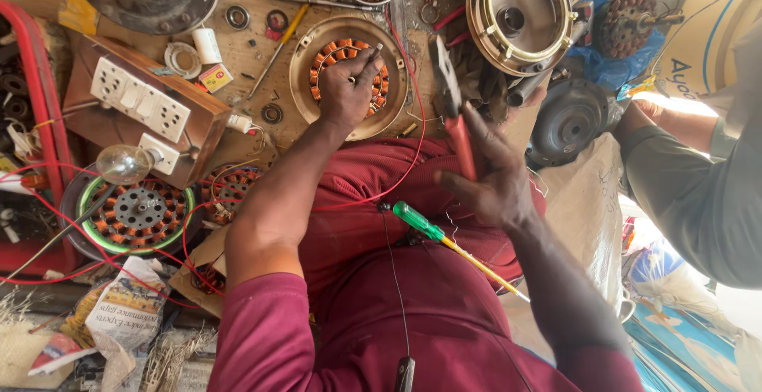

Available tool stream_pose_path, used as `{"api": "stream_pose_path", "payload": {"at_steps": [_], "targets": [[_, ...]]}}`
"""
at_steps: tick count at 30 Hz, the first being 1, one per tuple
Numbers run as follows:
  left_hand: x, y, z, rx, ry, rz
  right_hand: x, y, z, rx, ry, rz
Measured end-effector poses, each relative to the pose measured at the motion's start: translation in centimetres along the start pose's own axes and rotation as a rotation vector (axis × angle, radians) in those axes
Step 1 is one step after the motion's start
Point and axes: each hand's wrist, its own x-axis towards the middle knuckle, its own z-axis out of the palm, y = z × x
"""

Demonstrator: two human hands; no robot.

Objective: The person sits cross-legged and works on a circular motor stator, using a soldering iron to heat and join wires, a screwdriver to adjust connections, and pliers to cut and manipulate wires. The person repeatedly repositions the stator and tools while seated on the floor.

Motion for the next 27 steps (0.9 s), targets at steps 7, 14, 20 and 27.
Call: {"api": "stream_pose_path", "payload": {"at_steps": [7, 14, 20, 27], "targets": [[-1.8, 3.9, -1.6, -0.010, -0.017, -0.010, 2.6, -5.4, -2.4, -0.227, 0.084, -0.120], [-3.1, 6.0, -2.3, 0.117, -0.016, 0.036, 3.5, -9.2, -0.3, -0.380, 0.113, -0.264], [-3.2, 6.4, -2.3, -0.028, 0.010, 0.140, 1.4, -11.6, -3.5, -0.432, 0.355, -0.428], [-3.0, 7.8, -2.2, 0.049, -0.028, 0.109, 3.7, -9.6, -1.4, -0.267, 0.017, -0.033]]}}
